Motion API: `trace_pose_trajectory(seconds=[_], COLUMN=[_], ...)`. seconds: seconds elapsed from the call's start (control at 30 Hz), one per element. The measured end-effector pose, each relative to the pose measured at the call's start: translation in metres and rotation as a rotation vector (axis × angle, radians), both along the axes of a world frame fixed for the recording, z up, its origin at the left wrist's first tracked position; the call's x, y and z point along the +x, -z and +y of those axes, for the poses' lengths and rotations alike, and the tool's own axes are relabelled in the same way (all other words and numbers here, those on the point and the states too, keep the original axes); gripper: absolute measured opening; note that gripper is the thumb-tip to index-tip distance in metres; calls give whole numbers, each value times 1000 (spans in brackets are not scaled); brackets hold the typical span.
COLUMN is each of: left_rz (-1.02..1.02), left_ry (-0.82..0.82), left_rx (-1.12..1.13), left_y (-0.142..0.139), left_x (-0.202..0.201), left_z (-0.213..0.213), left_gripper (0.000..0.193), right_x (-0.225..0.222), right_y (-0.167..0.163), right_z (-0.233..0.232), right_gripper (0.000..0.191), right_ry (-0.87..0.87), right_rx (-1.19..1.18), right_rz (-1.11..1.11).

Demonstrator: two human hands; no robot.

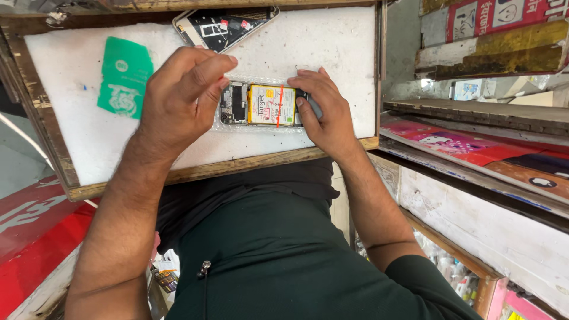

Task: The person uses a red-handled screwdriver to remove screws from a disassembled smartphone lying on a workbench. The person then picks up the phone's back cover and inspects it.

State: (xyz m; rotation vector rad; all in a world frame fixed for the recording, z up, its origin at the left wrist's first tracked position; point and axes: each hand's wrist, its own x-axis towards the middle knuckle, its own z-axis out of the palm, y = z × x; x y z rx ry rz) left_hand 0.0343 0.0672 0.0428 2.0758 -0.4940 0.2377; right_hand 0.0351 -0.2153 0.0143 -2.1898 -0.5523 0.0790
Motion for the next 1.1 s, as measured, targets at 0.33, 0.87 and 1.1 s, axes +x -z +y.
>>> trace_pose_trajectory(seconds=[0.33,0.87,1.1], left_rz=[-176,-237,-190], left_ry=[-27,-186,-189], left_rx=[183,-66,-61], left_y=[12,16,13], left_x=[3,36,49], left_z=[6,8,1], left_gripper=[55,54,47], right_x=[1,-1,-1], right_y=[2,11,17], right_z=[0,-8,-10], right_gripper=[34,31,31], right_ry=[-3,68,68], right_rx=[-13,172,193], right_rz=[-5,108,110])
